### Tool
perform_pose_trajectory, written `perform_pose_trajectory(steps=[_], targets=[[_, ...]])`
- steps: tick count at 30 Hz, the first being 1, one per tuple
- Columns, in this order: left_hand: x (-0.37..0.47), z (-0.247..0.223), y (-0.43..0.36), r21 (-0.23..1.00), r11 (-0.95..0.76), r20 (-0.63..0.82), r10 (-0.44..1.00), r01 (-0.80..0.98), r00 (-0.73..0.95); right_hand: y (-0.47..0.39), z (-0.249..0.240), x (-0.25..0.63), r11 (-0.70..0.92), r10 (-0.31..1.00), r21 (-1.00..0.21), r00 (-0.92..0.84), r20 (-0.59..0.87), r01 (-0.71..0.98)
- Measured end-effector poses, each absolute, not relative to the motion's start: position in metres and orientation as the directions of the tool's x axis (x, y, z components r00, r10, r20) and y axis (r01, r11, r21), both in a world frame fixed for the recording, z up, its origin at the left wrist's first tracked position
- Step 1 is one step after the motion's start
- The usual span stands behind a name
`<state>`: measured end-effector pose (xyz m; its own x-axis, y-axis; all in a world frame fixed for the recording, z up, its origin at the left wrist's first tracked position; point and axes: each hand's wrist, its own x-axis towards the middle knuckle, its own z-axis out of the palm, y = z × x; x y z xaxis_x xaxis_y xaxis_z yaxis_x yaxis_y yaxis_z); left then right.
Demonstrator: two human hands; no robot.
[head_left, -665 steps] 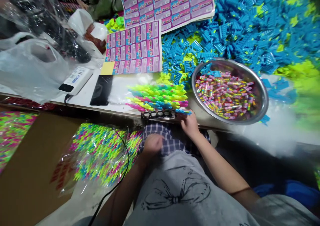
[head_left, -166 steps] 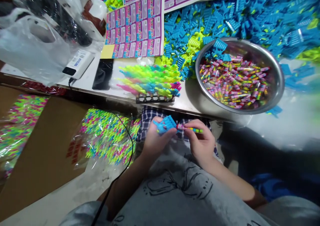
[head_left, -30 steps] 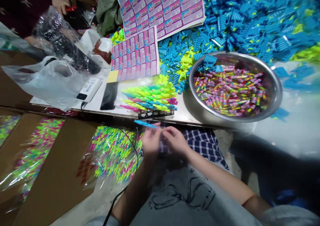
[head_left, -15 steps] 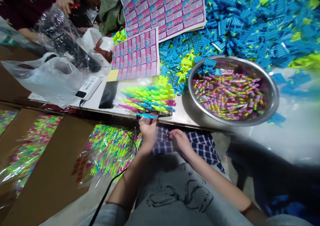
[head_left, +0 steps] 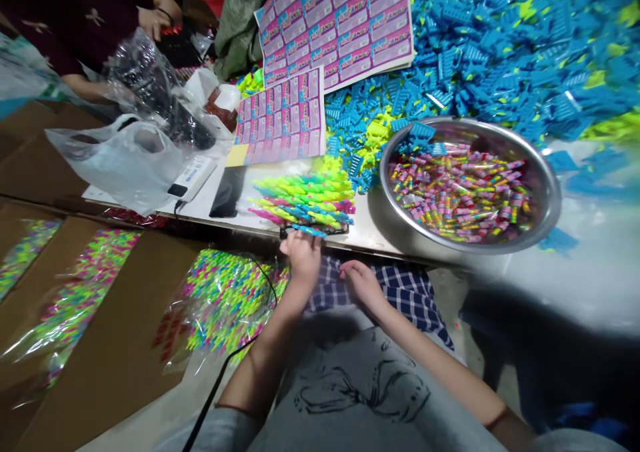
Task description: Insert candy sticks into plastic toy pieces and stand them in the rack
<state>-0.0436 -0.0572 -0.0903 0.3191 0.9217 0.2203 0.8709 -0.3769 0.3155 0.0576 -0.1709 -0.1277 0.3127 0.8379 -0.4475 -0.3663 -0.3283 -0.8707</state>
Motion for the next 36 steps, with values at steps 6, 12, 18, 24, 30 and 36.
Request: perform_pose_trajectory(steps=[6, 12, 18, 24, 30, 36], targets=[[-0.039, -0.09, -0.052, 0.323, -0.372, 0.221, 0.924, 0.87, 0.313, -0.176, -0.125, 0.054, -0.303, 0.865, -0.911, 0.321, -0.387, -0.28], [-0.04, -0.088, -0.055, 0.354, -0.408, 0.257, 0.907, 0.842, 0.333, -0.186, -0.122, 0.043, -0.249, 0.904, -0.958, 0.32, -0.283, -0.143], [-0.043, -0.085, -0.051, 0.442, -0.406, 0.301, 0.907, 0.8, 0.294, -0.2, -0.071, 0.064, -0.062, 0.984, -0.991, 0.174, -0.04, 0.122], [-0.052, -0.082, -0.065, 0.607, -0.381, 0.397, 0.906, 0.697, 0.148, -0.178, 0.002, 0.168, 0.079, 0.929, -0.777, 0.237, 0.284, 0.624], [-0.086, -0.103, -0.118, 0.655, -0.483, 0.486, 0.858, 0.581, 0.165, -0.143, -0.001, 0.246, -0.076, 0.954, -0.69, 0.254, 0.16, 0.72], [-0.131, -0.14, -0.14, 0.715, -0.509, 0.447, 0.86, 0.478, 0.247, -0.128, -0.027, 0.255, -0.047, 0.977, -0.725, 0.182, 0.108, 0.687]])
